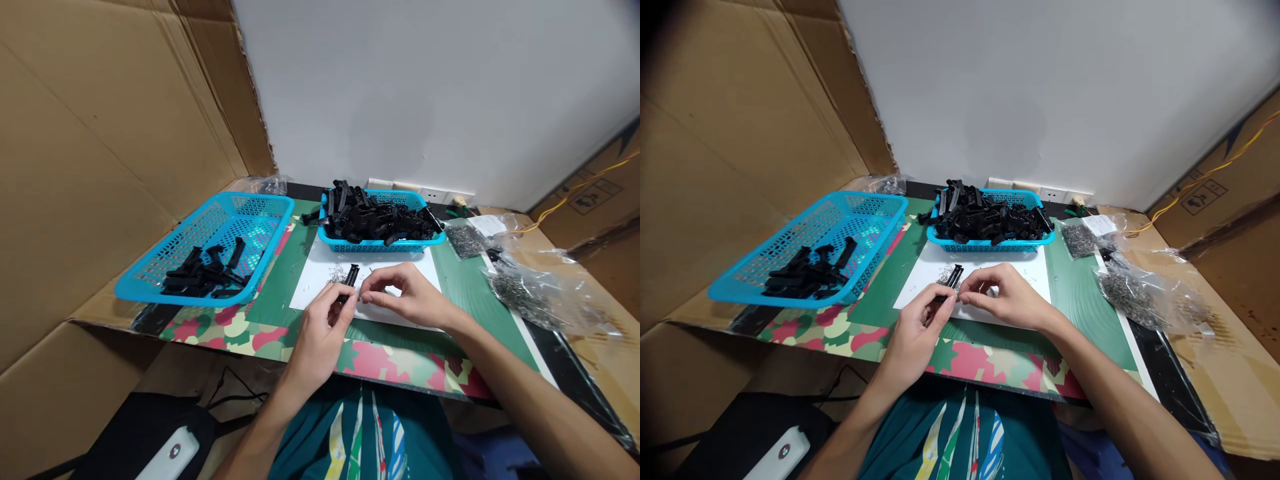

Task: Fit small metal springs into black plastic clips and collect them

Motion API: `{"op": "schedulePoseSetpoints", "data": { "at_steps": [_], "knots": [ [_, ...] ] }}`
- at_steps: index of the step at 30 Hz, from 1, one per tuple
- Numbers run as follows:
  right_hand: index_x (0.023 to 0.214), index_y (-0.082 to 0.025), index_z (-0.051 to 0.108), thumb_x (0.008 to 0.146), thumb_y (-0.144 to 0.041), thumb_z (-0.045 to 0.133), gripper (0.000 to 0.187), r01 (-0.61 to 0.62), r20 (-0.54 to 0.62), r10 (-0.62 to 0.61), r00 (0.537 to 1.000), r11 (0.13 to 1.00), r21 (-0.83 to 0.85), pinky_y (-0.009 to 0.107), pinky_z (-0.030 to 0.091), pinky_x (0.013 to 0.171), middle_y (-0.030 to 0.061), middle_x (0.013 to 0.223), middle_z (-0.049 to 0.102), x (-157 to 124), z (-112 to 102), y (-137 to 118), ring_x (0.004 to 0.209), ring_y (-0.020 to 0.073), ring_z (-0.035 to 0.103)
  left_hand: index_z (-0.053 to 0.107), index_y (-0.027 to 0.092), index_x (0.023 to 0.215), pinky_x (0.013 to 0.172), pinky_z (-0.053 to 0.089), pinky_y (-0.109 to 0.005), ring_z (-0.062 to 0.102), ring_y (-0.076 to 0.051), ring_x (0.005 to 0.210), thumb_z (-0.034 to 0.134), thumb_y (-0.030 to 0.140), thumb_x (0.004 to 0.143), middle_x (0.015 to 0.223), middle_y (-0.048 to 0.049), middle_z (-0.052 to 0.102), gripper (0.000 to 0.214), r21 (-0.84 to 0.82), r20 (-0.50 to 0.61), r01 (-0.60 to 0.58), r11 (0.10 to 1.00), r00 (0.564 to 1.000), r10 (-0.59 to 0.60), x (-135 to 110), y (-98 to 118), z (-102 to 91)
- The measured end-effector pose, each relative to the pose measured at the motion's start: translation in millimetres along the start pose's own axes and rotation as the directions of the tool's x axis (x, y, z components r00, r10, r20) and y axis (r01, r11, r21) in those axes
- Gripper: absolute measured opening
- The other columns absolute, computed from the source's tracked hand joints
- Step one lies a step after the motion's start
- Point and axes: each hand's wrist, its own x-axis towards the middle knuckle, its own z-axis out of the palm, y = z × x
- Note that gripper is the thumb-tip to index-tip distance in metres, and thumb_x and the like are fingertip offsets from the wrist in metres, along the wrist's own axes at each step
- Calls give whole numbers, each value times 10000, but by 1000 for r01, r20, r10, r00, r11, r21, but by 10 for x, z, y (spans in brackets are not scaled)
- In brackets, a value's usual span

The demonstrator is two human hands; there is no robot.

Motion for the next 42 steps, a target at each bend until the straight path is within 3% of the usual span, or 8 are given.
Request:
{"op": "schedulePoseSetpoints", "data": {
  "at_steps": [8,13,17,19,23,27,36,42],
  "knots": [
    [884,-178,765,947,-454,743,284,8,-156,2,988,998,62,281,548,651,44,798,762,-21,35,19,702,166,686,693,213,1112,723,424,-290,533,-168,766,411,451,1121,889,-22,591,369,-78,-24,-5,997,1000,3,-22,15,-20],
    [839,-211,746,951,-329,712,166,106,-346,-185,920,966,-235,282,492,533,27,693,726,-73,43,26,579,153,622,557,265,1365,746,456,-280,552,-160,804,476,449,1103,1002,-30,603,331,-186,-48,19,982,998,-28,-43,-49,11],
    [846,-221,730,964,-204,636,152,262,-232,-420,877,825,-501,286,455,543,13,661,697,-85,124,41,544,138,576,339,331,1582,826,488,-283,585,-163,891,550,414,1080,1075,-28,607,550,-258,-71,-11,966,997,-8,-40,-85,47],
    [866,-221,727,982,-189,609,169,305,-171,-458,872,784,-541,282,442,551,9,657,684,-86,162,45,550,135,572,355,328,1606,902,492,-300,593,-176,968,567,407,1074,1105,-38,607,578,-242,-49,-3,970,999,-9,-38,-91,51],
    [897,-220,717,995,-164,582,177,337,-121,-467,876,772,-538,271,441,565,11,680,679,-93,190,41,580,137,586,484,307,1554,1013,475,-335,588,-190,1022,574,404,1071,1197,-61,615,501,-213,-16,-8,977,1000,4,-42,-96,47],
    [906,-205,708,984,-131,599,153,384,-110,-505,856,763,-521,262,432,558,10,683,667,-103,183,36,577,132,576,489,314,1541,1034,476,-335,590,-190,1012,578,384,1070,1218,-60,627,484,-220,-28,-37,975,999,31,-46,-97,49],
    [930,-175,726,1004,-154,655,104,391,-76,-457,886,827,-404,235,414,575,5,717,674,-104,137,50,603,115,553,465,298,1572,1022,477,-314,603,-223,1161,558,381,1080,1377,-88,619,508,-214,12,-45,976,999,49,-44,-125,40],
    [962,-158,715,1043,-162,618,127,434,-17,-536,844,701,-566,265,396,595,33,752,671,-116,97,48,649,144,577,486,306,1553,947,485,-291,587,-184,991,579,377,1071,1207,-59,625,495,-226,-10,-44,973,999,43,-41,-122,48]
  ]
}}
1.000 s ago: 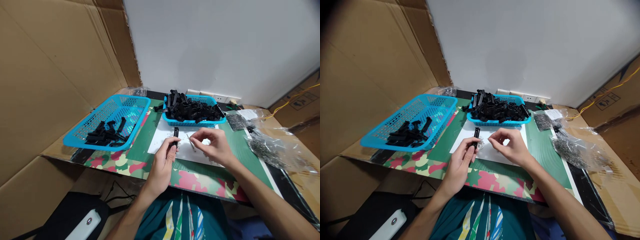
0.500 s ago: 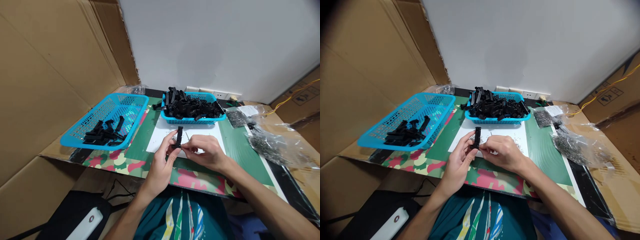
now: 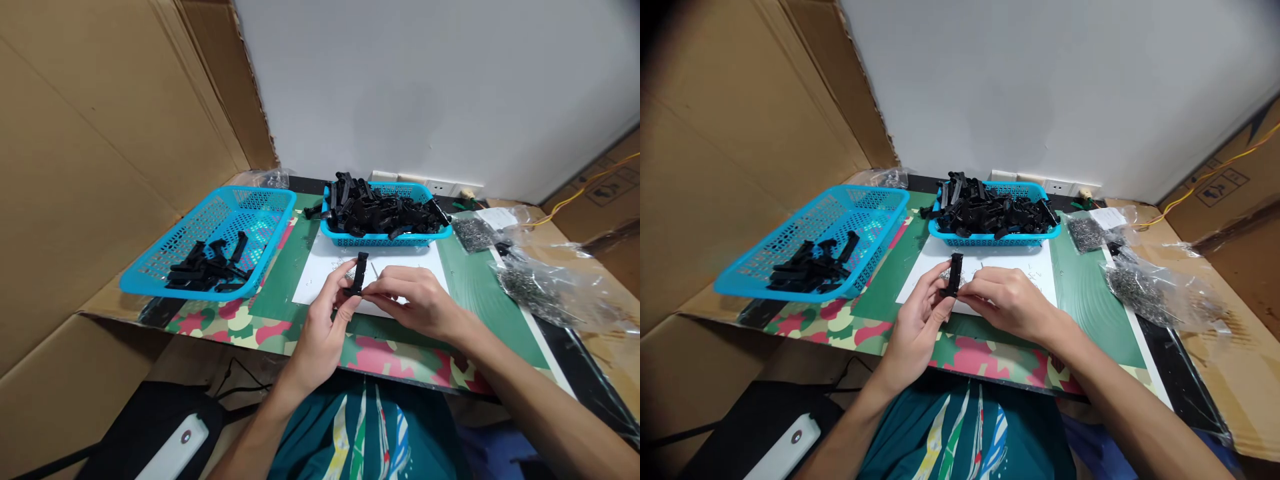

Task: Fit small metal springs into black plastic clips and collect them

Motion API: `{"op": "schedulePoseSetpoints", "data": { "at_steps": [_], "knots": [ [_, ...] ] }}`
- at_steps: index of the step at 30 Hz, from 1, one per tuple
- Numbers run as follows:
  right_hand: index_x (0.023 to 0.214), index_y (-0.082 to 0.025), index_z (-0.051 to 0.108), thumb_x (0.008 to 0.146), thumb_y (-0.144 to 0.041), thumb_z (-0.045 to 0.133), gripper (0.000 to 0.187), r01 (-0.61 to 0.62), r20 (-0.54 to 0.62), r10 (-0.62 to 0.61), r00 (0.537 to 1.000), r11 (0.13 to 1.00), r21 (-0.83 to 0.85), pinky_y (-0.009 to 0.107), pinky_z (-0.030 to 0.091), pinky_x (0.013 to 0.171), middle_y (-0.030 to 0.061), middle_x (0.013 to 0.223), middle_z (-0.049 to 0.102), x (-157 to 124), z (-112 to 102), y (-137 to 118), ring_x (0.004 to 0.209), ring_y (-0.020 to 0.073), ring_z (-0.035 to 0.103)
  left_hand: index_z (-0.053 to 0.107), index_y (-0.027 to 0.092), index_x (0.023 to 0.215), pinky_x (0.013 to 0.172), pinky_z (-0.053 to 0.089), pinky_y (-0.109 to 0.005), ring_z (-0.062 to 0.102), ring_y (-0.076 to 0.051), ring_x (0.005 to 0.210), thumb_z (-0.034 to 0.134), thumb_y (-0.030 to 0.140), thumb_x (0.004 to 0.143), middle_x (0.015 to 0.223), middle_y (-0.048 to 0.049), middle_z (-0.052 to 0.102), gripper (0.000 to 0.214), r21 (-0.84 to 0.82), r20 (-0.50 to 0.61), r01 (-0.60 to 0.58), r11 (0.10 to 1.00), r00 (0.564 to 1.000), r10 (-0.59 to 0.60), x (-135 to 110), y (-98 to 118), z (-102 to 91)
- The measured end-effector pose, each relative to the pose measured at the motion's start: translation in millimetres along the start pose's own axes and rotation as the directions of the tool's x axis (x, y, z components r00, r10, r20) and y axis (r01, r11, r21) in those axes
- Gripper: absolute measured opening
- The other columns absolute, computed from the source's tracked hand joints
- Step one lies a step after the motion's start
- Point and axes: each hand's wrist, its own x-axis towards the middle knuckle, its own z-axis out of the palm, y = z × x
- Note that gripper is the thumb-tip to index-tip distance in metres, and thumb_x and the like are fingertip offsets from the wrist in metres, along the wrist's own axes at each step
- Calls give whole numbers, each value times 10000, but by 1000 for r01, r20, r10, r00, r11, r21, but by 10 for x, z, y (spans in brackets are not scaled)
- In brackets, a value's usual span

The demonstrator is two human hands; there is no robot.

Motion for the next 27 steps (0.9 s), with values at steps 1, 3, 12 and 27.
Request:
{"op": "schedulePoseSetpoints", "data": {
  "at_steps": [1,3,12,27],
  "knots": [
    [962,-153,715,1051,-166,606,141,14,2,-14,1000,999,-36,270,388,592,36,745,662,0,-4,1,647,147,573,492,304,1546,952,485,-295,583,-181,974,592,373,1066,1181,-55,623,495,-8,-6,-6,1000,1000,6,2,1,2],
    [962,-147,715,1061,-169,586,165,30,7,-30,1000,996,-80,277,378,586,37,734,648,2,-9,5,642,151,568,499,306,1535,955,487,-300,577,-175,946,614,365,1056,1140,-47,620,496,-29,-14,-14,999,1000,13,8,0,5],
    [956,-173,730,1042,-136,612,151,-55,16,53,998,985,163,266,470,649,54,820,729,11,-7,35,724,158,638,517,385,1525,773,484,-243,538,-135,848,614,351,1059,1094,-19,598,477,-3,25,5,1000,1000,-5,5,-14,-8],
    [947,-187,779,1008,-154,670,129,-185,63,174,983,934,306,277,488,643,51,809,757,5,-15,-10,709,160,665,506,320,1509,604,436,-216,512,-104,698,670,348,1029,1045,-30,627,508,-155,56,30,987,998,-21,-3,15,-18]
  ]
}}
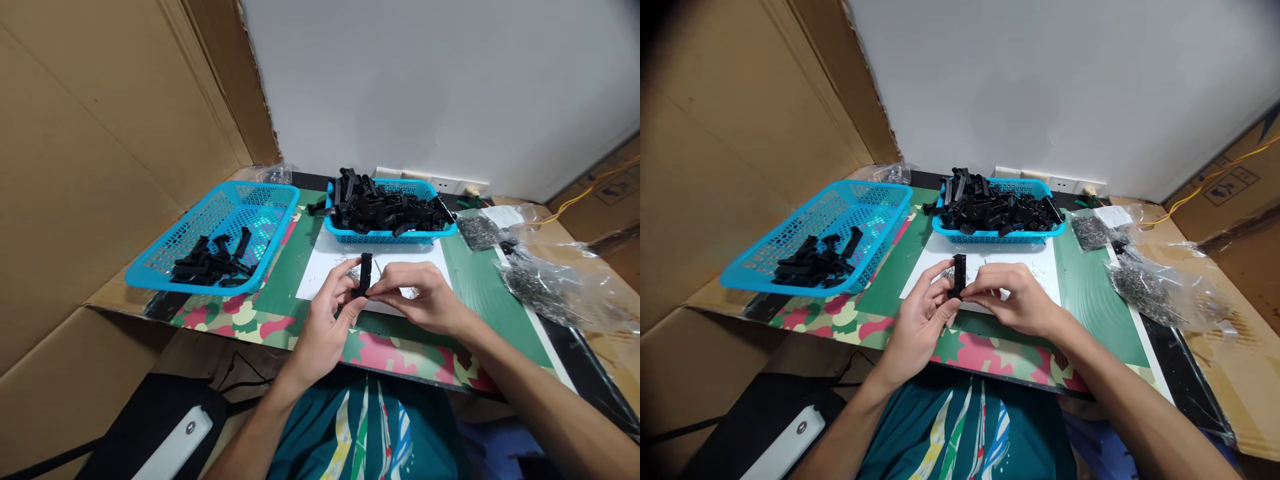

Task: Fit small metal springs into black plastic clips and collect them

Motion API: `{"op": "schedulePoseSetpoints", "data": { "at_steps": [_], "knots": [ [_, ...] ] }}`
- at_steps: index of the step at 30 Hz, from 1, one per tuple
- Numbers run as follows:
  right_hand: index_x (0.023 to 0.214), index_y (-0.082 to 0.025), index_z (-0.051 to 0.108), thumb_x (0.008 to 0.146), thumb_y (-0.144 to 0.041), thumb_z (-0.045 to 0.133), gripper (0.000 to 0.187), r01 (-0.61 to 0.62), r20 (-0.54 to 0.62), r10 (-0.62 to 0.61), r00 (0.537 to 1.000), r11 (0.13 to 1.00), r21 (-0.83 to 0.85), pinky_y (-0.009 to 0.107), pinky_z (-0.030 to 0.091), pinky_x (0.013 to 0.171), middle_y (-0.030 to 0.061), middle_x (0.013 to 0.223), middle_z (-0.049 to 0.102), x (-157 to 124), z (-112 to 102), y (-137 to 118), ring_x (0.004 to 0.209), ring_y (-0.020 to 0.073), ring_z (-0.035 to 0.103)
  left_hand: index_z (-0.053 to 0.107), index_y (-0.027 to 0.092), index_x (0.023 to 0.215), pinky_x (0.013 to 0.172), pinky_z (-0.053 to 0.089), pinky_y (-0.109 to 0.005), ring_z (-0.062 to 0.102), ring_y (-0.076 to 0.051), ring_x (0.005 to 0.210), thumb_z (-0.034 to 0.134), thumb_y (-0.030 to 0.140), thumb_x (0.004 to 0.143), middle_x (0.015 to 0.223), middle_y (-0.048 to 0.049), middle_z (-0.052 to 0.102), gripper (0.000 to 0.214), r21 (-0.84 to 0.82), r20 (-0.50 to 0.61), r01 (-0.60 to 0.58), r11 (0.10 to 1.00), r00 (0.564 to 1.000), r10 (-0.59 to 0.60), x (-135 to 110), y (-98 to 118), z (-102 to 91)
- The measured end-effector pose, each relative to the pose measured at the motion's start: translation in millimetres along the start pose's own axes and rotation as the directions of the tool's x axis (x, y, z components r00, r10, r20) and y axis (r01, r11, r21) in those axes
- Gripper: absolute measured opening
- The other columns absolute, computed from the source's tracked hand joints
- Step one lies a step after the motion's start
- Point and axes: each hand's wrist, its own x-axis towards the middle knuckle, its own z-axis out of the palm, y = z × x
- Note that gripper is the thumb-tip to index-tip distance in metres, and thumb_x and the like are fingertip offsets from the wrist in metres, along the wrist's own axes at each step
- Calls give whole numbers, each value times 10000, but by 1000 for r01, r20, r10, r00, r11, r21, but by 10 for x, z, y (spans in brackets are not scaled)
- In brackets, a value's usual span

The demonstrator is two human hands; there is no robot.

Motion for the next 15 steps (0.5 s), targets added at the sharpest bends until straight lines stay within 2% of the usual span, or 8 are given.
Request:
{"op": "schedulePoseSetpoints", "data": {
  "at_steps": [5,7,11,15],
  "knots": [
    [901,-174,778,1000,-210,703,130,-29,1,29,1000,998,63,265,481,612,51,789,752,15,26,24,685,155,662,464,336,1532,532,349,-214,420,-82,602,651,375,1038,934,2,570,530,-83,41,43,996,998,-39,7,54,9],
    [907,-171,782,999,-234,715,130,-20,-7,21,1000,999,42,261,476,608,51,793,753,16,24,27,679,150,652,462,313,1513,540,348,-211,439,-89,620,652,406,1034,914,0,565,524,-117,45,54,992,998,-49,16,72,13],
    [1028,-189,794,1005,-241,714,98,39,-39,-42,998,997,-65,258,463,598,44,818,759,2,8,38,648,136,613,491,257,1355,573,385,-218,512,-123,649,630,496,1029,770,23,541,428,-122,14,67,990,998,-66,33,117,7],
    [1052,-191,787,1032,-200,662,127,86,-59,-94,994,989,-122,265,467,604,60,848,760,-12,3,49,686,149,653,476,246,1126,530,329,-223,420,-112,550,559,541,1051,665,55,524,316,-68,29,92,993,996,-90,28,143,-8]
  ]
}}
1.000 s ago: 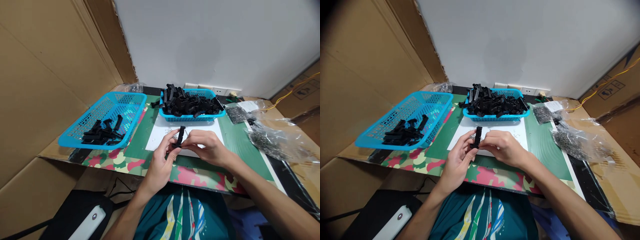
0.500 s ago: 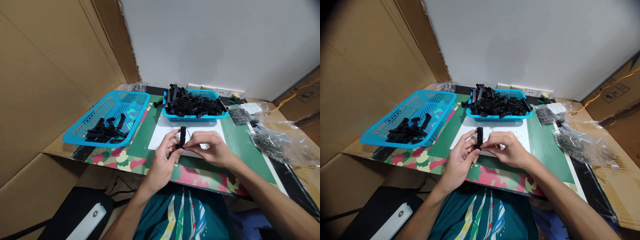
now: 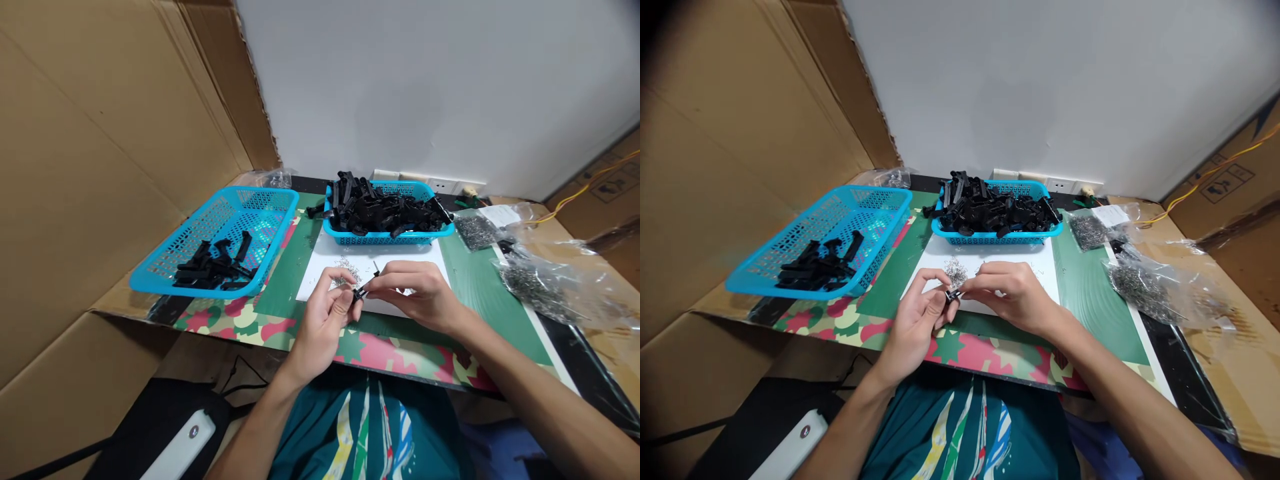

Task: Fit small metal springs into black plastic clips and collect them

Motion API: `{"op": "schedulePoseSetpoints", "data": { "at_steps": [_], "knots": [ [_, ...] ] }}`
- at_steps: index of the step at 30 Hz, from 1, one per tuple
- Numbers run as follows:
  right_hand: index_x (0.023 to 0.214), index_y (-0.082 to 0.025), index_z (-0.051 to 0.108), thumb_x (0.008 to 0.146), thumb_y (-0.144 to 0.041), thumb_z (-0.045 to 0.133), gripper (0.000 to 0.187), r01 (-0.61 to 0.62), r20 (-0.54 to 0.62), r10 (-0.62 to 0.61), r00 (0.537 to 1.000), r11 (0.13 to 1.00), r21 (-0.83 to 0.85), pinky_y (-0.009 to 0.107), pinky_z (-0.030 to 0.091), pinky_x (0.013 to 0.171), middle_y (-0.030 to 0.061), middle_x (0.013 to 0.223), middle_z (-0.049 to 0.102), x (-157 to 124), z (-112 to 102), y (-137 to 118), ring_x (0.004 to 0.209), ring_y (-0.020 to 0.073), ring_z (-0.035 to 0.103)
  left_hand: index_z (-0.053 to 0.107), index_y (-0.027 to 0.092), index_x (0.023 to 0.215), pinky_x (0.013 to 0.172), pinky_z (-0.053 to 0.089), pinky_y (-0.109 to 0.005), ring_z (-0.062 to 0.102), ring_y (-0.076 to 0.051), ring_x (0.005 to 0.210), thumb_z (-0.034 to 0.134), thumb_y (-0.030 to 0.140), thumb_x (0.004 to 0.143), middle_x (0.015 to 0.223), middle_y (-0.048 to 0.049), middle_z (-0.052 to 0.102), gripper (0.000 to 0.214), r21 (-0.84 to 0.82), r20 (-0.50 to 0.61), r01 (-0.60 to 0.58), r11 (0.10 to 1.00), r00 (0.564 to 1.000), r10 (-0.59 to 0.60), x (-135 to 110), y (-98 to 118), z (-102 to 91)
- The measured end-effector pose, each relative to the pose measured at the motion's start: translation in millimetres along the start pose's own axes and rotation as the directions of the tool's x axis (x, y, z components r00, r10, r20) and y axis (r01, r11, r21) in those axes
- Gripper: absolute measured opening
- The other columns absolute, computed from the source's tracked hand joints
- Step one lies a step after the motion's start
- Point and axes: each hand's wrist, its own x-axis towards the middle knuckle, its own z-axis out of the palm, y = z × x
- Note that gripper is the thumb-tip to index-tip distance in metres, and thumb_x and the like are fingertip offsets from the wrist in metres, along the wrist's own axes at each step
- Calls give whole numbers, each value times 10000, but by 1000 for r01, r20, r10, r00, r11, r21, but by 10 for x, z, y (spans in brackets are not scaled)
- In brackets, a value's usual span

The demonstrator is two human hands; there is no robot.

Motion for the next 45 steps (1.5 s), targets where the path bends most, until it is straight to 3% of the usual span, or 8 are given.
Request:
{"op": "schedulePoseSetpoints", "data": {
  "at_steps": [6,10,13,17,21,28,39,45],
  "knots": [
    [988,-199,791,1041,-161,624,179,35,62,-26,998,990,-140,255,431,587,40,797,733,-9,-69,54,671,143,657,518,238,1093,675,411,-258,526,-138,722,552,438,1079,847,7,616,203,244,-24,-77,967,996,85,-7,-34,8],
    [977,-185,797,1038,-141,611,200,21,132,7,991,978,-208,250,425,589,41,781,722,-44,-115,119,666,142,663,609,234,1107,779,433,-273,550,-152,841,695,318,1008,976,-6,604,155,560,-60,-184,808,964,260,-15,-52,52],
    [992,-192,796,1040,-166,620,184,2,144,24,989,985,-174,250,440,616,43,803,731,-43,-147,115,689,145,668,630,228,1080,768,445,-266,564,-150,826,685,244,1008,937,1,617,92,640,-89,-197,743,941,326,-30,-59,82],
    [987,-197,777,1025,-236,666,124,-197,65,202,977,977,-82,258,451,634,43,873,764,30,-254,71,732,155,665,647,227,1069,744,465,-274,580,-160,787,686,259,1005,857,6,621,82,680,-150,-154,717,928,342,-49,-60,93],
    [893,-188,762,1012,-245,668,162,-426,3,438,899,874,-233,289,419,628,44,836,761,79,-322,103,714,178,634,650,227,1057,735,476,-283,594,-165,769,687,249,994,839,4,638,76,687,-147,-145,712,932,331,-56,-41,101],
    [784,-174,732,953,-307,758,216,-427,108,517,849,792,-437,316,382,656,80,749,737,43,-125,220,783,239,606,667,221,1042,806,511,-291,652,-177,868,683,211,983,964,-21,701,62,562,76,-242,791,967,243,-64,-2,97],
    [645,-197,598,808,-65,636,213,-564,64,659,749,686,-459,306,278,557,59,644,669,84,-114,214,573,171,531,688,210,1027,808,540,-308,685,-192,884,712,202,941,965,-33,716,89,517,-7,-169,839,979,201,-34,-49,55],
    [914,-207,568,927,-190,584,27,-546,-77,541,837,822,-160,290,453,632,37,814,693,75,-237,203,708,182,634,695,216,1029,796,562,-314,717,-193,858,708,175,938,958,-20,745,101,591,-51,-127,797,980,195,14,-64,111]
  ]
}}
